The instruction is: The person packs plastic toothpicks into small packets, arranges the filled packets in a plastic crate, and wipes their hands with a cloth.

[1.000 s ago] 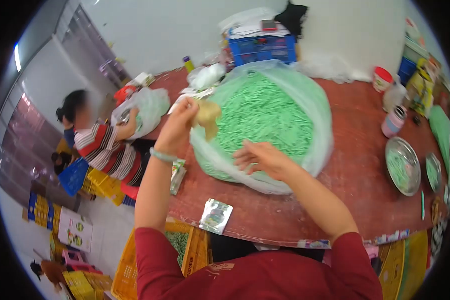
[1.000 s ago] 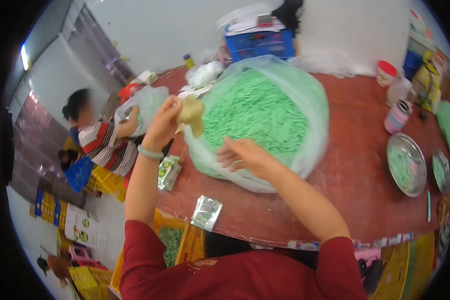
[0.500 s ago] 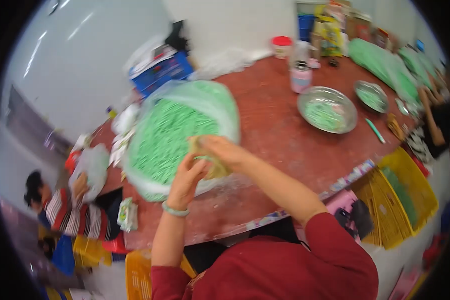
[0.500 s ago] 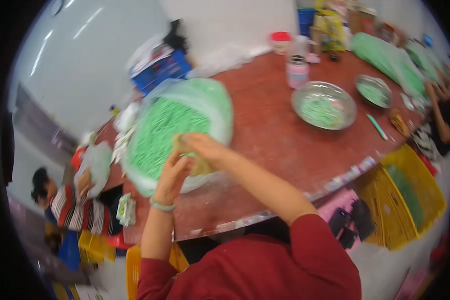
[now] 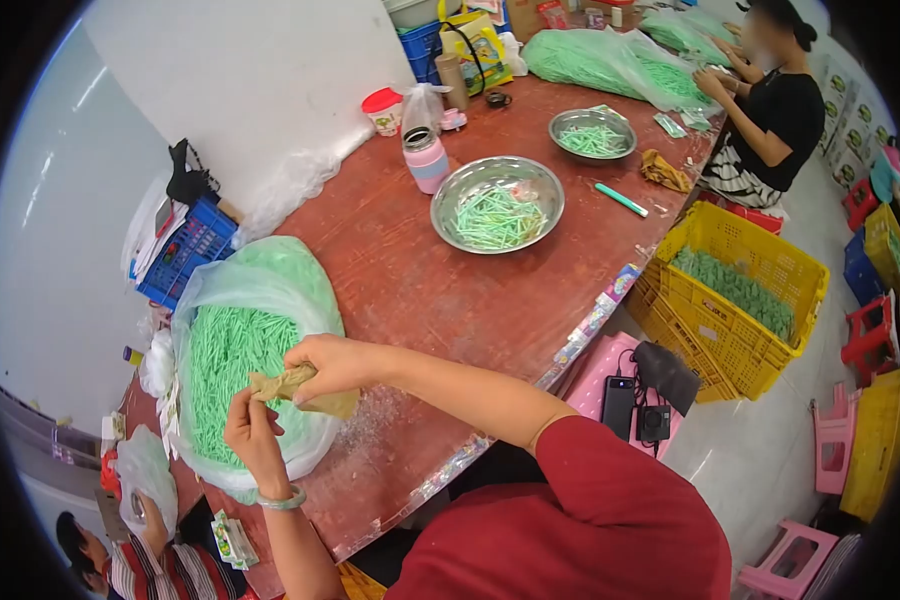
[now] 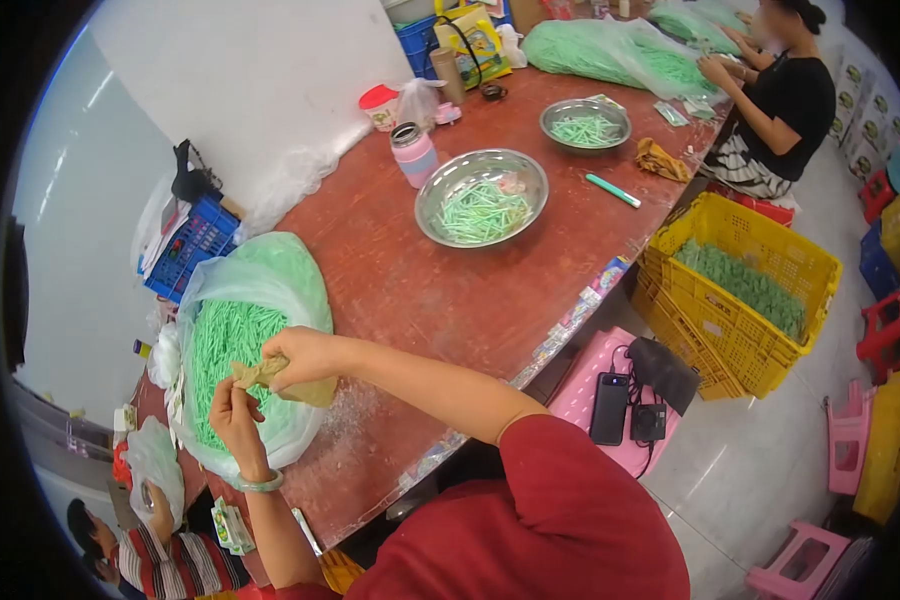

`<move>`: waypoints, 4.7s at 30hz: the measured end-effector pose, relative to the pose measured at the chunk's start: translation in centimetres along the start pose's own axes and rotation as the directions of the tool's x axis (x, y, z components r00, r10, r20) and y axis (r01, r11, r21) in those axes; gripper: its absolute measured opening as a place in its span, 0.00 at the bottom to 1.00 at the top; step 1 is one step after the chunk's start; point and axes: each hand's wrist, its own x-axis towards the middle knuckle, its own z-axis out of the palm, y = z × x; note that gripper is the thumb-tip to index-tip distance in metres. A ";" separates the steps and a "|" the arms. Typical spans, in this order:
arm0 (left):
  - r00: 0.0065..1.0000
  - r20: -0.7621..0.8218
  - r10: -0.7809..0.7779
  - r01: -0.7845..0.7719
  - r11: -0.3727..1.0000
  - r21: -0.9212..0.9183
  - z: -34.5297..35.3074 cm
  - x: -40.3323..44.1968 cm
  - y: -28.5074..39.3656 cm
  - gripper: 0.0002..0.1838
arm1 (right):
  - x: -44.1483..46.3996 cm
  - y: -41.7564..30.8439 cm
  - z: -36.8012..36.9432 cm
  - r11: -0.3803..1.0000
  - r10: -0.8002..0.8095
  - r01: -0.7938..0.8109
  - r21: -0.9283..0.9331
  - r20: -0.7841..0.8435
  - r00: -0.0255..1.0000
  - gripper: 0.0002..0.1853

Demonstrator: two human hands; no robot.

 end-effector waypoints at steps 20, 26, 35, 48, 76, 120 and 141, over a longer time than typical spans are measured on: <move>0.917 0.062 -0.395 0.265 0.486 -0.833 8.7 1.0 -1.4 0.23 | 3.8 2.6 7.5 0.899 0.198 -0.071 0.432 -0.257 0.946 0.27; 0.932 0.183 -0.314 0.253 0.201 -0.946 8.6 0.6 -5.3 0.25 | 3.4 -2.3 4.1 0.868 0.071 -0.225 -0.442 -0.338 0.938 0.34; 0.955 0.214 -0.205 0.279 0.378 -0.883 7.5 2.2 -3.1 0.27 | 4.0 0.3 6.5 0.854 -0.177 -0.084 -0.513 -0.438 0.881 0.51; 0.961 0.200 0.190 -0.172 0.980 -0.103 10.1 0.8 -0.4 0.31 | 4.7 -0.4 2.7 0.729 0.330 0.129 0.672 -0.510 0.795 0.10; 0.993 0.088 -0.078 0.110 0.881 -0.460 9.1 0.9 2.7 0.36 | 2.1 -2.4 -2.5 0.929 -0.007 -0.130 -0.347 -0.367 0.930 0.33; 0.872 0.488 0.019 0.396 0.558 -0.729 0.1 1.5 1.7 0.28 | 4.2 -1.8 0.7 0.893 -0.413 0.260 -0.366 -0.441 0.797 0.18; 0.821 0.081 -0.565 0.567 0.794 -0.217 -17.9 -3.7 -2.2 0.04 | 7.2 -2.2 13.5 0.858 -0.359 0.454 -0.240 0.350 0.865 0.06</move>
